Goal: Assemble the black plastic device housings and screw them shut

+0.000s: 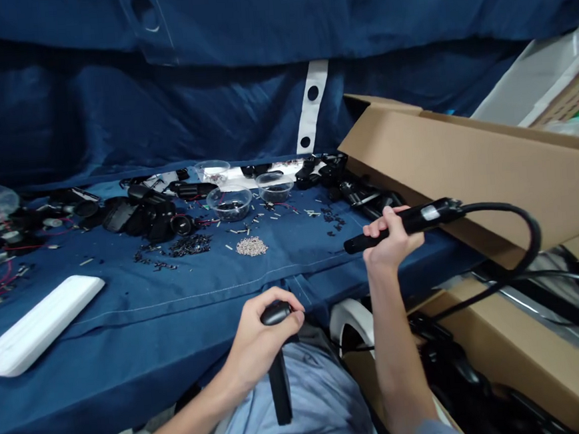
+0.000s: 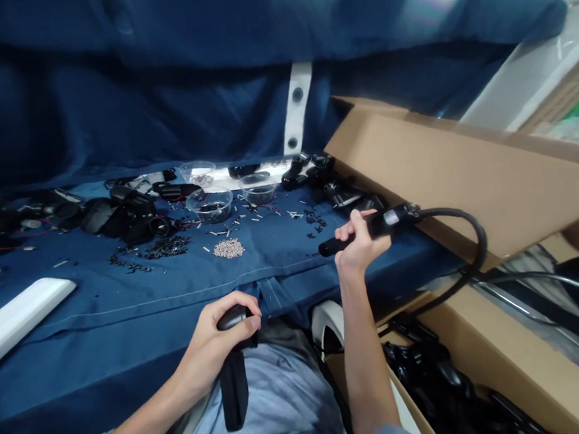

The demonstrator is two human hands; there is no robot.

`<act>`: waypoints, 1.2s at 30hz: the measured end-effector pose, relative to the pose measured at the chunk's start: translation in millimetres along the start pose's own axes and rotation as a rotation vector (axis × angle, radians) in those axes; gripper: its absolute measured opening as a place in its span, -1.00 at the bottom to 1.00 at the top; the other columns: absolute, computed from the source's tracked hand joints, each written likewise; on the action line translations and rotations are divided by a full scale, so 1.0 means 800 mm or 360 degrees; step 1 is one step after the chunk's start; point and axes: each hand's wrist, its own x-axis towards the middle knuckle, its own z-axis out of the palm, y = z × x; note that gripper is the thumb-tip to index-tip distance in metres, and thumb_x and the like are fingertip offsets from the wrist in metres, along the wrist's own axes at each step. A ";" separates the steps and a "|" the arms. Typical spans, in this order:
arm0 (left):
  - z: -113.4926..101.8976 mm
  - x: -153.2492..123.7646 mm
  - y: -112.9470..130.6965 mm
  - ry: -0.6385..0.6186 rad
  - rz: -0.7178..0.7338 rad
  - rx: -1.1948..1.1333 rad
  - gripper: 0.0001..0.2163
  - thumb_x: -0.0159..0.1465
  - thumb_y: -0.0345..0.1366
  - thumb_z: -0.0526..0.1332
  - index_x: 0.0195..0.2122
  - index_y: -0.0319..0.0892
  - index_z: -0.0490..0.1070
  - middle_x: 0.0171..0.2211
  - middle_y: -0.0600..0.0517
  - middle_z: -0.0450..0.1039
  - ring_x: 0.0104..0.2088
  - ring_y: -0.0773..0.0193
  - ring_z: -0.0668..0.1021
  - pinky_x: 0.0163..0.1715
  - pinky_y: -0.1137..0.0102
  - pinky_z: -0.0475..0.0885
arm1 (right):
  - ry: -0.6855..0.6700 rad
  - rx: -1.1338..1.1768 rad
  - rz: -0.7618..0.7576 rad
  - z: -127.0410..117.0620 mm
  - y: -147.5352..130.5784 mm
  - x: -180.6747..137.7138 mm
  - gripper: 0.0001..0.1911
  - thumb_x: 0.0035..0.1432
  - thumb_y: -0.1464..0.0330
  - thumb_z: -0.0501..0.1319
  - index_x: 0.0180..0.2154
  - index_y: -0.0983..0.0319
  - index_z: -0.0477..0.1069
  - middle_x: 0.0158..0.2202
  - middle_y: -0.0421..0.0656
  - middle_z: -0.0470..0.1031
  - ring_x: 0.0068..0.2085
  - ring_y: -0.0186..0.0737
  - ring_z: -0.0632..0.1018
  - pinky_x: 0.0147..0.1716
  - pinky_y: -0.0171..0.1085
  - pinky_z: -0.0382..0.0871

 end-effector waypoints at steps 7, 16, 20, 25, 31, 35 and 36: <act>-0.006 0.011 -0.002 0.0165 0.0077 0.0121 -0.68 0.25 -0.05 0.44 -0.11 -0.17 0.66 -0.30 0.01 0.57 -0.30 0.26 0.51 -0.22 0.38 0.37 | 0.0050 0.0218 0.0152 0.018 -0.035 -0.043 -0.76 0.04 0.35 0.30 -0.30 0.14 0.24 -0.61 -0.47 0.13 -0.64 -0.49 0.19 -0.62 -0.43 0.17; -0.013 0.010 0.001 0.0296 0.0002 0.0019 -0.59 0.31 0.08 0.37 -0.07 -0.16 0.70 -0.38 0.00 0.55 -0.34 0.27 0.49 -0.42 0.45 0.34 | -0.0266 0.0688 0.0520 0.061 -0.125 -0.114 -0.79 0.06 0.43 0.30 -0.32 0.16 0.26 -0.60 -0.47 -0.05 -0.66 -0.49 0.05 -0.66 -0.45 0.11; -0.013 0.008 0.003 0.0322 -0.0045 -0.0110 -0.65 0.31 0.05 0.38 -0.30 -0.18 0.66 -0.37 0.00 0.55 -0.34 0.29 0.48 -0.48 0.50 0.34 | -0.0293 0.0699 0.0574 0.071 -0.121 -0.119 -0.79 0.06 0.40 0.31 -0.32 0.15 0.28 -0.61 -0.47 -0.05 -0.67 -0.47 0.03 -0.67 -0.43 0.09; -0.012 0.009 0.004 0.0286 -0.0148 -0.0340 -0.66 0.27 0.03 0.41 -0.27 -0.20 0.64 -0.40 -0.01 0.51 -0.41 0.31 0.45 -0.57 0.52 0.34 | -0.0296 0.0703 0.0554 0.073 -0.120 -0.118 -0.82 0.09 0.39 0.28 -0.32 0.14 0.27 -0.62 -0.46 -0.06 -0.67 -0.46 0.02 -0.66 -0.42 0.07; -0.013 0.013 0.008 0.0239 -0.0191 -0.0493 -0.65 0.27 -0.02 0.43 -0.06 -0.15 0.66 -0.33 -0.02 0.52 -0.38 0.31 0.50 -0.59 0.55 0.35 | -0.0319 0.0682 0.0552 0.072 -0.121 -0.118 -0.81 0.07 0.40 0.28 -0.32 0.13 0.27 -0.63 -0.47 -0.05 -0.67 -0.45 0.01 -0.66 -0.42 0.07; -0.015 0.017 0.009 0.0141 -0.0187 -0.0505 -0.70 0.27 -0.05 0.44 -0.18 -0.19 0.66 -0.41 -0.02 0.51 -0.43 0.33 0.47 -0.59 0.55 0.35 | -0.0337 0.0667 0.0554 0.073 -0.120 -0.118 -0.82 0.07 0.40 0.27 -0.33 0.13 0.27 -0.63 -0.47 -0.06 -0.68 -0.45 0.01 -0.67 -0.41 0.05; -0.015 0.018 0.009 0.0145 -0.0193 -0.0505 -0.71 0.27 -0.05 0.44 -0.21 -0.20 0.65 -0.42 -0.02 0.50 -0.43 0.33 0.46 -0.59 0.55 0.35 | -0.0334 0.0665 0.0547 0.073 -0.120 -0.118 -0.82 0.06 0.40 0.27 -0.33 0.13 0.27 -0.63 -0.47 -0.06 -0.68 -0.45 0.01 -0.67 -0.41 0.05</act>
